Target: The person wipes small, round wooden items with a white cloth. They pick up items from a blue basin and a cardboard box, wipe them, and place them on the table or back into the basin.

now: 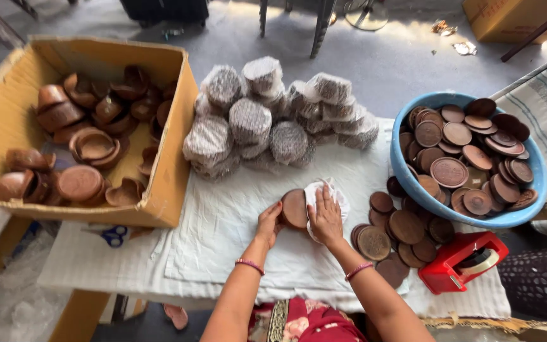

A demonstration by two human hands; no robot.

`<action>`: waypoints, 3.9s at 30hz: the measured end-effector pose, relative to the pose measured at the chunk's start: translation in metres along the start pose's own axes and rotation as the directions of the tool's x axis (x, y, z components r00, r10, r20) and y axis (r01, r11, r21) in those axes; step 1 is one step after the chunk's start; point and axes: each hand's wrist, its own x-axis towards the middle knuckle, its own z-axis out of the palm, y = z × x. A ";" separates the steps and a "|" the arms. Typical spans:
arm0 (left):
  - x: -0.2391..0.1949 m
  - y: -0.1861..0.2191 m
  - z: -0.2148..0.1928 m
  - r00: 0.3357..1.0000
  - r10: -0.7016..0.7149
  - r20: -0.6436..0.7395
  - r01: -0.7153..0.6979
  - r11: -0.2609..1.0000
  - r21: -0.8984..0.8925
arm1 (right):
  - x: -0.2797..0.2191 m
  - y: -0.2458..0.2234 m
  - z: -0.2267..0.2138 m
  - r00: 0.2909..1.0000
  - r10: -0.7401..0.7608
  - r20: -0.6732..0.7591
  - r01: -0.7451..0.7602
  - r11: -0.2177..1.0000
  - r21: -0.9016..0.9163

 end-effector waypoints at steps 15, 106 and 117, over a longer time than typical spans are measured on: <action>0.021 -0.015 -0.014 0.997 -0.011 0.072 0.026 0.977 -0.210 | 0.061 -0.092 -0.007 0.920 -0.084 0.382 0.172 0.964 -0.202; -0.018 0.014 0.068 0.971 -0.147 0.191 0.168 0.981 -0.102 | -0.024 -0.056 -0.041 0.854 -0.490 -0.176 0.463 0.869 -0.175; -0.048 0.021 0.118 0.974 -0.002 0.226 -0.055 0.968 0.247 | 0.073 -0.056 -0.117 0.808 0.431 0.401 -0.533 0.825 0.188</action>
